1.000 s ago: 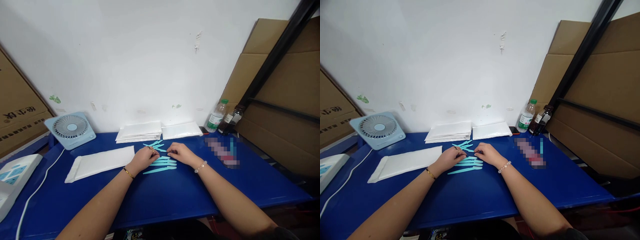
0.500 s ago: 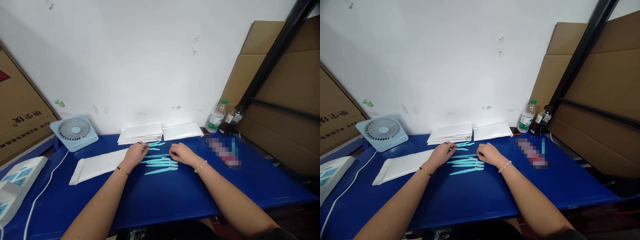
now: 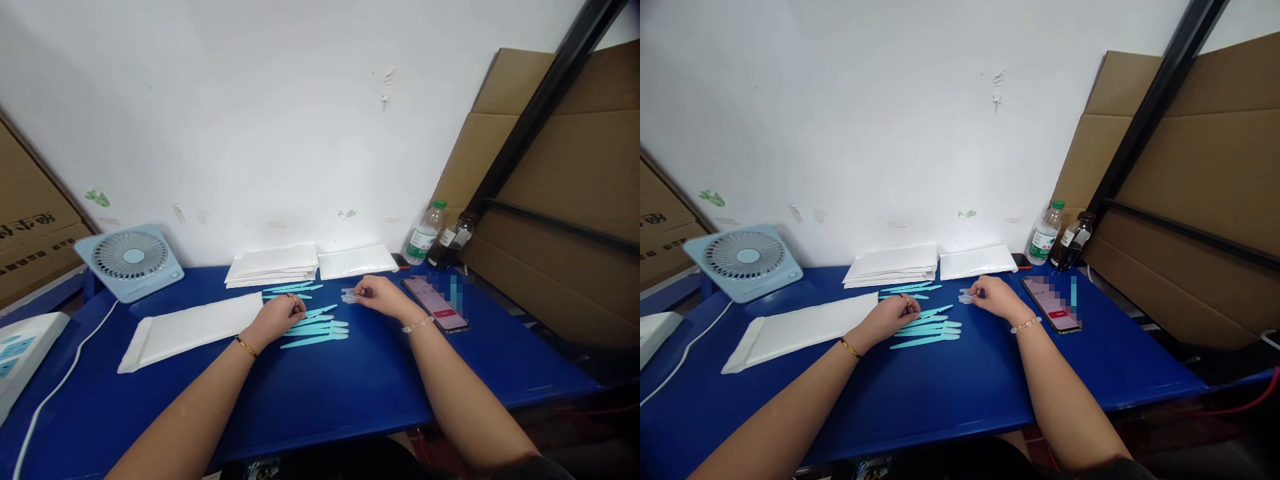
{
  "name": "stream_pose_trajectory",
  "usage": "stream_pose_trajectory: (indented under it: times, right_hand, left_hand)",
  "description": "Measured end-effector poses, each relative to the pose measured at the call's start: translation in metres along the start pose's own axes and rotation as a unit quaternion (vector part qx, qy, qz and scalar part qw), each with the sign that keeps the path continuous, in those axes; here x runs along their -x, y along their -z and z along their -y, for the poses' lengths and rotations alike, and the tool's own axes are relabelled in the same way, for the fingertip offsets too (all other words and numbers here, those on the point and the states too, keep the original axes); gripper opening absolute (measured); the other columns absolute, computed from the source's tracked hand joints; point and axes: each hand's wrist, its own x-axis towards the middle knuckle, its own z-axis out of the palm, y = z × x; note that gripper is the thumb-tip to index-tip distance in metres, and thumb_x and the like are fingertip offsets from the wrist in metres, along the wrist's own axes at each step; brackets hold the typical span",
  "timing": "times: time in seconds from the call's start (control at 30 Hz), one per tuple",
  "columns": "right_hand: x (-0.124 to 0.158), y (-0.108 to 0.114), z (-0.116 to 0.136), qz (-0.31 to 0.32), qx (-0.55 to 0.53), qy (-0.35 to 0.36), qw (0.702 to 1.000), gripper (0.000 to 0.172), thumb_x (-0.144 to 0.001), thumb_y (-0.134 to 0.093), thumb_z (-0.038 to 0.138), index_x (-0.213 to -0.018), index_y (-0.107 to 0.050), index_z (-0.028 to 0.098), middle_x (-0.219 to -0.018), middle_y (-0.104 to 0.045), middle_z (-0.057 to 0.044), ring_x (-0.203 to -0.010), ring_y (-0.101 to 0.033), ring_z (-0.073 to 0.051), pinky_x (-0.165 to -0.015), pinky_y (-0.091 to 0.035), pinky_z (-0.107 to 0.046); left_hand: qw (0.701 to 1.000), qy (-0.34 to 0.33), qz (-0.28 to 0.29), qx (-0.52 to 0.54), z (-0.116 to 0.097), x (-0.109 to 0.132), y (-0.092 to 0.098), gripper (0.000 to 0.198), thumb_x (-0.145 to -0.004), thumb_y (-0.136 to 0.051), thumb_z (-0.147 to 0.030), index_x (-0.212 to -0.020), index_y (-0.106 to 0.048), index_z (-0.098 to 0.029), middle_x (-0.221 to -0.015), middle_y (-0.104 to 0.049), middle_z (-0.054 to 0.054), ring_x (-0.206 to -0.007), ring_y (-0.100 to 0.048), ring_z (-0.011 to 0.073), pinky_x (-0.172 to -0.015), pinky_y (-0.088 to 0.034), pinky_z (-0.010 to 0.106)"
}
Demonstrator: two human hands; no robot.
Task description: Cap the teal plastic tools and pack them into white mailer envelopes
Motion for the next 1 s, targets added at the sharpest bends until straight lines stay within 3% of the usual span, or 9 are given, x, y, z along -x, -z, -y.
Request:
stream_pose_trajectory:
  times: [0.23,0.47,0.63,0.73,0.87,1.0]
  right_hand:
    - [-0.006,-0.022,0.013,0.035,0.003,0.034,0.999,0.008,-0.078,-0.062,0.016,-0.078,-0.069,0.018,-0.081,-0.064,-0.003,-0.071,-0.059,-0.014,-0.062,-0.041,-0.023]
    - [-0.002,-0.017,0.019,0.006,-0.053,0.02,0.998,0.012,-0.084,-0.055,0.021,-0.084,-0.066,0.019,-0.08,-0.068,-0.003,-0.069,-0.06,-0.014,-0.063,-0.044,-0.024]
    - [-0.002,-0.017,0.018,0.015,-0.107,0.001,0.994,0.006,-0.076,-0.064,0.018,-0.075,-0.07,0.018,-0.074,-0.069,-0.002,-0.067,-0.062,-0.015,-0.061,-0.046,-0.024]
    - [-0.002,-0.019,0.018,0.036,-0.083,0.013,0.996,0.008,-0.074,-0.066,0.014,-0.076,-0.072,0.019,-0.077,-0.069,-0.003,-0.068,-0.063,-0.015,-0.062,-0.046,-0.024]
    - [-0.001,-0.018,0.02,0.058,-0.059,0.053,0.995,0.013,-0.077,-0.068,0.027,-0.086,-0.074,0.022,-0.083,-0.068,-0.003,-0.068,-0.062,-0.015,-0.063,-0.045,-0.025]
    - [-0.002,-0.02,0.02,0.068,-0.056,0.052,0.995,0.009,-0.08,-0.064,0.024,-0.08,-0.072,0.02,-0.082,-0.063,-0.003,-0.067,-0.058,-0.013,-0.061,-0.044,-0.024]
  left_hand:
    - [0.999,0.016,0.019,0.042,0.005,-0.003,-0.002,0.022,-0.085,-0.045,-0.032,-0.081,-0.063,-0.021,-0.082,-0.067,0.001,-0.074,-0.059,0.0163,-0.058,-0.038,0.023]
    - [0.999,0.017,0.014,0.026,0.003,-0.002,-0.002,0.022,-0.085,-0.043,-0.03,-0.079,-0.062,-0.02,-0.083,-0.066,0.003,-0.072,-0.058,0.0164,-0.058,-0.037,0.024]
    - [0.999,0.026,-0.002,0.023,0.007,-0.002,-0.002,0.02,-0.085,-0.044,-0.029,-0.079,-0.061,-0.021,-0.084,-0.066,0.003,-0.074,-0.058,0.0167,-0.06,-0.039,0.024]
    - [0.999,0.029,-0.012,0.021,0.01,-0.003,-0.002,0.018,-0.084,-0.044,-0.026,-0.083,-0.061,-0.021,-0.083,-0.065,0.002,-0.074,-0.058,0.0164,-0.061,-0.039,0.024]
    - [0.999,0.027,-0.028,0.01,0.011,-0.003,0.001,0.016,-0.083,-0.047,-0.027,-0.088,-0.062,-0.021,-0.085,-0.064,0.002,-0.077,-0.058,0.0162,-0.063,-0.04,0.024]
    - [1.0,0.007,0.007,0.012,0.007,0.001,0.01,0.02,-0.079,-0.056,-0.039,-0.085,-0.064,-0.021,-0.084,-0.064,0.001,-0.076,-0.059,0.0161,-0.06,-0.04,0.024]
